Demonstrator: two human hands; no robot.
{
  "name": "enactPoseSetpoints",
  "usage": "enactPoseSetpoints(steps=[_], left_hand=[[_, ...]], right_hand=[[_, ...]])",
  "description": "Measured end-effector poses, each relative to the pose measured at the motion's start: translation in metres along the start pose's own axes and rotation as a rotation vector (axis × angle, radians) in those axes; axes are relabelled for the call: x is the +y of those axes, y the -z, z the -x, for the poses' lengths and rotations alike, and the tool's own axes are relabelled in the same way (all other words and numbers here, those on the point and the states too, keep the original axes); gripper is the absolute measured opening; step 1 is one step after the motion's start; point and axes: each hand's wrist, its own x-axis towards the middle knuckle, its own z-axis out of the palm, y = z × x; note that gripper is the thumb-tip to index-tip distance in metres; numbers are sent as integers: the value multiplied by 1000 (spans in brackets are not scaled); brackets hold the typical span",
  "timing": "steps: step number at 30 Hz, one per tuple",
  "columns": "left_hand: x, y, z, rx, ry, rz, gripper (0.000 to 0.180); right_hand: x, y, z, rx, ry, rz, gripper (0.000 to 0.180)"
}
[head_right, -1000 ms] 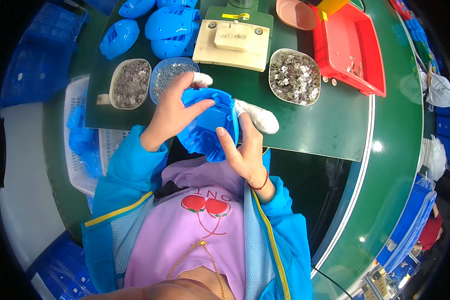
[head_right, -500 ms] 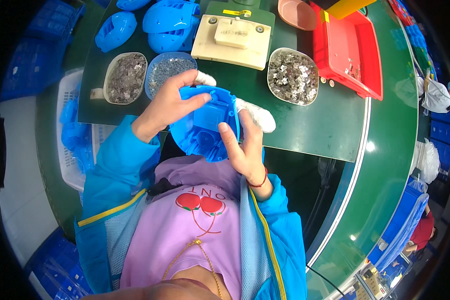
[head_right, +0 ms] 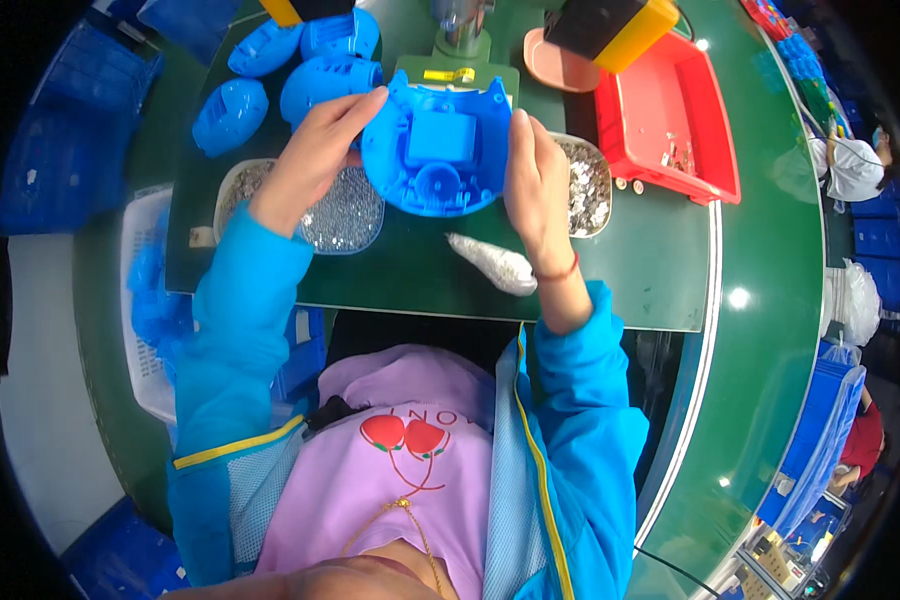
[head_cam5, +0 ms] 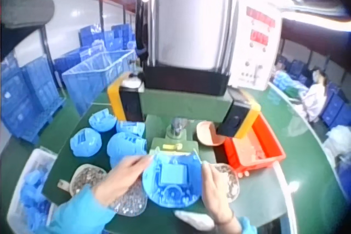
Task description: Assembling small components into blue plastic housings at a factory workbench using a press machine.
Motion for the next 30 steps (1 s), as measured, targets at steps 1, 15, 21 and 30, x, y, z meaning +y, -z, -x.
enactPoseSetpoints(steps=[1,15,21,30], left_hand=[[2,1,-15,-8,3,-37,39],[-18,7,-67,182,-135,-417,49],[-21,3,-61,209,-107,-248,43],[77,-9,-10,402,-1000,-239,46]], right_hand=[[4,-1,-14,15,-10,30,44],[24,-4,-54,-27,-31,152,47],[-2,6,-46,-126,-160,218,47],[-75,38,-38,363,564,-295,39]])
